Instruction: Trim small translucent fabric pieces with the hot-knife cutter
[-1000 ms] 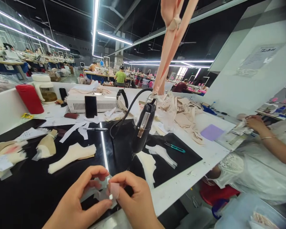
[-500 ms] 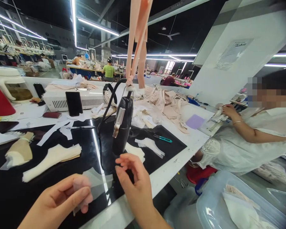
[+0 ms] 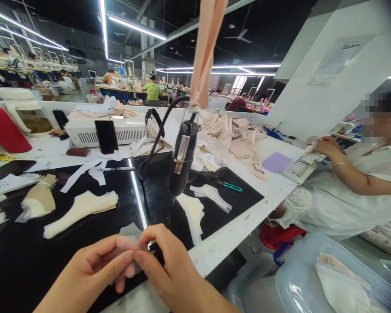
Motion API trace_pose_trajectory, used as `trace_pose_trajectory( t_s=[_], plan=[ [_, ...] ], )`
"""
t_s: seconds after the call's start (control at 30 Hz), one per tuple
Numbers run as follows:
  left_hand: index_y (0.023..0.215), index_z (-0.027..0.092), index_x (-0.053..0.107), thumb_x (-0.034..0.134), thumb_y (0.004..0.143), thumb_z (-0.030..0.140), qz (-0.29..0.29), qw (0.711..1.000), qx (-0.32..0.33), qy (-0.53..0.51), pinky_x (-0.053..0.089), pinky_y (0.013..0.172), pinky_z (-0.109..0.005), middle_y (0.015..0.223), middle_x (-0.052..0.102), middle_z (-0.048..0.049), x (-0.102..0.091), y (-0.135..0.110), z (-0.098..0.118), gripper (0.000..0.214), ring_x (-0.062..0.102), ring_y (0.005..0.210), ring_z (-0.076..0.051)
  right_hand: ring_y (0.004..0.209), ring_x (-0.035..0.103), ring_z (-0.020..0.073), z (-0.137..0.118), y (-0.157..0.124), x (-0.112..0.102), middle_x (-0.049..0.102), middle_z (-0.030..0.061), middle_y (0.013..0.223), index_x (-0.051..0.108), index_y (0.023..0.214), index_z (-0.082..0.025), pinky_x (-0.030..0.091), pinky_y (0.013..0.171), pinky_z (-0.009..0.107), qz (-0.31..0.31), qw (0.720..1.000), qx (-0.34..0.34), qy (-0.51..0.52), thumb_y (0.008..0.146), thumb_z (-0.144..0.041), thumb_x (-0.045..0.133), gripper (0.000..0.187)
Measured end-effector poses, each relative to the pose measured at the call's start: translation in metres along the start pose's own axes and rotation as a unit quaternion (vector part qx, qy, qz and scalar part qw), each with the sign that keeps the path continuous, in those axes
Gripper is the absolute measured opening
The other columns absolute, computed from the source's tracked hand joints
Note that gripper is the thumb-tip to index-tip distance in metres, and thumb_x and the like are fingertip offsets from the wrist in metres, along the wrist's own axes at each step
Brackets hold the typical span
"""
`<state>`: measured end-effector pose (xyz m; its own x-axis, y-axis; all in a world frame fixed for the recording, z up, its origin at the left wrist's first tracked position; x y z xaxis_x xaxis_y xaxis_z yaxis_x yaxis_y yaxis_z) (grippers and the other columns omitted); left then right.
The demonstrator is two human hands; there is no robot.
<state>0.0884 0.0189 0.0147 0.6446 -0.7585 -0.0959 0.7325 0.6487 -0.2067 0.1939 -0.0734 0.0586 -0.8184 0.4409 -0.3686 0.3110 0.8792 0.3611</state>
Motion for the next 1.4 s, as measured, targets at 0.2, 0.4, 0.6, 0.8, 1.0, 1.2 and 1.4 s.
trace_pose_trajectory(
  t_s=[0.2,0.4,0.6,0.8,1.0,1.2,1.4],
  plan=[
    [0.089,0.016,0.073,0.077,0.081,0.053,-0.051,0.998,0.001,-0.041,0.045,0.055,-0.023,0.067,0.067,-0.0013,0.015,0.004,0.002,0.038,0.056,0.053,-0.012,0.078,0.064,0.014,0.022,-0.001,0.001,0.067,-0.002,0.085,0.066,0.092,-0.024,0.048,0.073,0.022,-0.022,0.996,0.036,0.076,0.099,-0.028,0.06,0.01],
    [0.095,0.015,0.071,0.071,0.085,0.039,-0.004,0.998,-0.001,-0.057,0.046,0.057,-0.022,0.075,0.069,-0.0012,0.005,0.011,-0.008,0.026,0.058,0.055,-0.01,0.065,0.061,0.0145,0.047,0.002,-0.012,0.066,-0.0028,0.082,0.073,0.095,-0.029,0.05,0.064,0.022,-0.007,0.998,0.066,-0.006,0.1,-0.042,0.061,0.018],
    [0.094,0.02,0.07,0.06,0.096,0.038,0.054,0.997,0.008,0.056,0.046,0.062,-0.023,0.078,0.068,0.0022,-0.011,0.01,-0.006,0.021,0.061,0.063,-0.012,0.088,0.07,0.0163,0.043,0.011,-0.012,0.072,-0.001,0.1,0.073,0.11,-0.033,0.054,0.077,0.021,-0.011,0.995,-0.024,-0.092,0.105,-0.037,0.057,0.018],
    [0.099,0.024,0.059,0.057,0.096,0.019,0.119,0.934,0.045,0.334,0.037,0.061,-0.025,0.075,0.065,0.0066,-0.021,0.002,0.015,0.006,0.06,0.064,-0.013,0.09,0.073,0.0158,0.034,0.018,0.002,0.073,0.0007,0.103,0.069,0.119,-0.031,0.058,0.078,0.022,-0.053,0.977,-0.115,-0.174,0.108,-0.032,0.053,0.02],
    [0.092,0.022,0.058,0.05,0.105,0.019,0.069,0.822,0.045,0.564,0.033,0.06,-0.03,0.084,0.065,0.0023,-0.005,0.004,0.016,0.015,0.065,0.072,-0.018,0.08,0.07,0.0177,0.024,0.019,0.014,0.071,0.0012,0.094,0.067,0.109,-0.026,0.058,0.071,0.029,-0.035,0.949,-0.169,-0.263,0.111,-0.034,0.041,0.026],
    [0.094,0.023,0.059,0.049,0.106,0.02,0.054,0.805,0.042,0.589,0.036,0.061,-0.031,0.087,0.065,0.002,0.001,0.003,0.008,0.015,0.065,0.075,-0.02,0.074,0.066,0.0188,0.027,0.019,0.022,0.07,0.0014,0.089,0.066,0.105,-0.026,0.054,0.064,0.032,-0.053,0.938,-0.178,-0.291,0.112,-0.034,0.037,0.031],
    [0.094,0.023,0.06,0.051,0.106,0.022,0.053,0.817,0.034,0.574,0.038,0.061,-0.031,0.087,0.065,0.0023,-0.001,0.003,0.005,0.015,0.065,0.075,-0.02,0.073,0.065,0.0182,0.03,0.018,0.022,0.068,0.0009,0.086,0.066,0.105,-0.025,0.052,0.065,0.032,-0.057,0.94,-0.166,-0.293,0.112,-0.034,0.036,0.032]
  ],
)
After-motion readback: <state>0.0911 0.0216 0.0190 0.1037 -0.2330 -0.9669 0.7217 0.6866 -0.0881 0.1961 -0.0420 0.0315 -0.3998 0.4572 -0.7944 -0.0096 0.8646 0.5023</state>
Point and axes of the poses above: each hand's wrist, its own y-axis towards the middle knuckle, its own x-axis out of the palm, z = x × y, the point moved 10 cm from there along y, towards the middle knuckle
